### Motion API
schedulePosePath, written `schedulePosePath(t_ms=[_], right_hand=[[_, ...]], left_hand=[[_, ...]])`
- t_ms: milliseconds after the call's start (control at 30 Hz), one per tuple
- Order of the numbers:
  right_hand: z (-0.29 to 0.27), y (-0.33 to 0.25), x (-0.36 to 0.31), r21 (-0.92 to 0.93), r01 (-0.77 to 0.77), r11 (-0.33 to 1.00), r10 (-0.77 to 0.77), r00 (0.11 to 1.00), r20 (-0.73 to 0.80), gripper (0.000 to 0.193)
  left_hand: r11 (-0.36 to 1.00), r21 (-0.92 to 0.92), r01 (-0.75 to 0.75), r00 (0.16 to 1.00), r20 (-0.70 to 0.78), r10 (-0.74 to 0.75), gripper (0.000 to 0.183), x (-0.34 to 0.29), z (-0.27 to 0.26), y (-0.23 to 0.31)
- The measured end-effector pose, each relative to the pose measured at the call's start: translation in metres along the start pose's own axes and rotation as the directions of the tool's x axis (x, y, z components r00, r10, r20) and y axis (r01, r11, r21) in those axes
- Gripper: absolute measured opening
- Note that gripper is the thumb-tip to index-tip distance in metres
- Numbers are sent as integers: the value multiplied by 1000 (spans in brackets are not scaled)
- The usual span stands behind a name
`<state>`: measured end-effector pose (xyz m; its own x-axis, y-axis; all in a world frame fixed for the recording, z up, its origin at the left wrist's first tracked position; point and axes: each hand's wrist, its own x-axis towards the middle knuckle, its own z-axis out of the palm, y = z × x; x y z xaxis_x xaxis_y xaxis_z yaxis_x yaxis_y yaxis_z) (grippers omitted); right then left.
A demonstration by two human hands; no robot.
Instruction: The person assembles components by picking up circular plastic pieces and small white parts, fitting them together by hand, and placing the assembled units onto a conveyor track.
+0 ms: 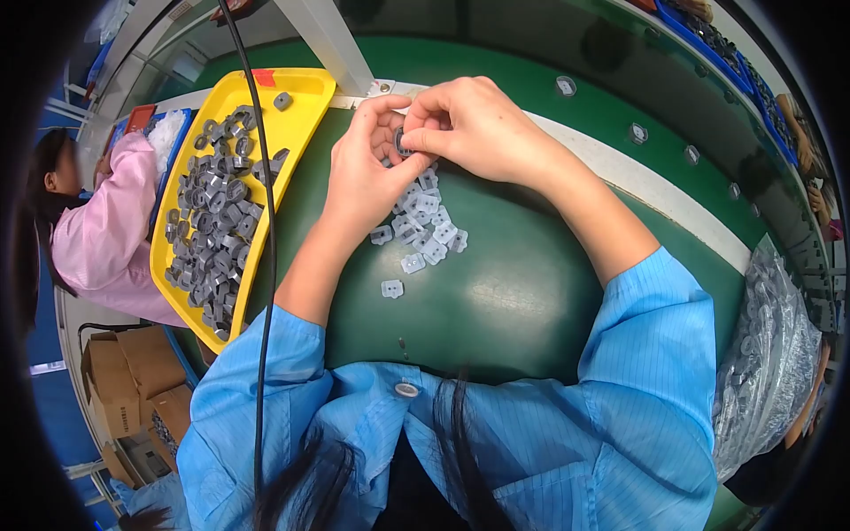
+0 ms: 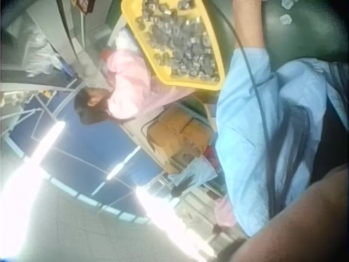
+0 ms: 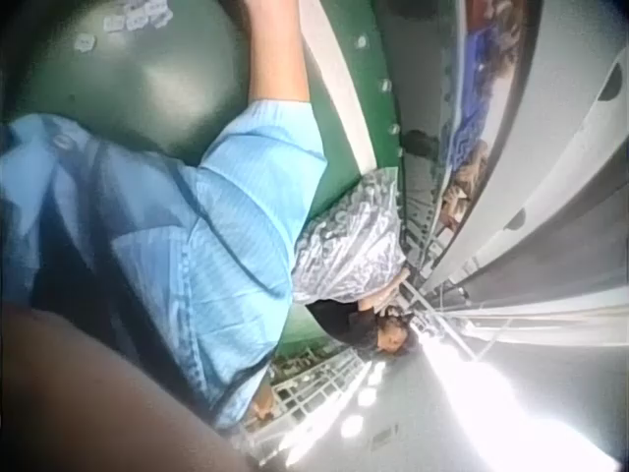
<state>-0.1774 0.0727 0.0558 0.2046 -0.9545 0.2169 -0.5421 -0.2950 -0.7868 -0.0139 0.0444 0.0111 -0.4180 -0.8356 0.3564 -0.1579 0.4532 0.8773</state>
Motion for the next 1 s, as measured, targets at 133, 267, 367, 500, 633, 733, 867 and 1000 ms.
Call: schedulePosePath(t_ms=[133,267,367,500,633,733,867,1000], right_hand=[[-5,0,-1,26,13,1000,-13,1000,24,15],[-1,7,0,-142,168,975,-186,975,-122,19],[6,9,0,-270,233,934,-314,896,-315,22],[2,18,2,306,-117,945,124,992,-1,22],[-2,23,4,556,-265,788,218,964,150,13],[-9,29,3,565,-342,751,226,937,267,10],[-15,21,1,500,-415,760,264,900,346,13],[-7,20,-2,481,-322,816,214,940,267,11]], left_hand=[[1000,-6,13,999,-48,-14,36,-2,3,1],[988,-138,-65,993,-103,51,33,-1,5,-3],[978,-123,-168,975,-165,147,32,-1,6,-2],[951,133,-279,942,-158,298,34,-3,6,3],[873,310,-377,898,-107,427,35,-3,1,8],[876,285,-388,906,-57,420,36,-1,-4,7],[728,442,-524,837,110,536,39,2,-13,7],[745,430,-510,847,104,521,35,-1,-12,5]])
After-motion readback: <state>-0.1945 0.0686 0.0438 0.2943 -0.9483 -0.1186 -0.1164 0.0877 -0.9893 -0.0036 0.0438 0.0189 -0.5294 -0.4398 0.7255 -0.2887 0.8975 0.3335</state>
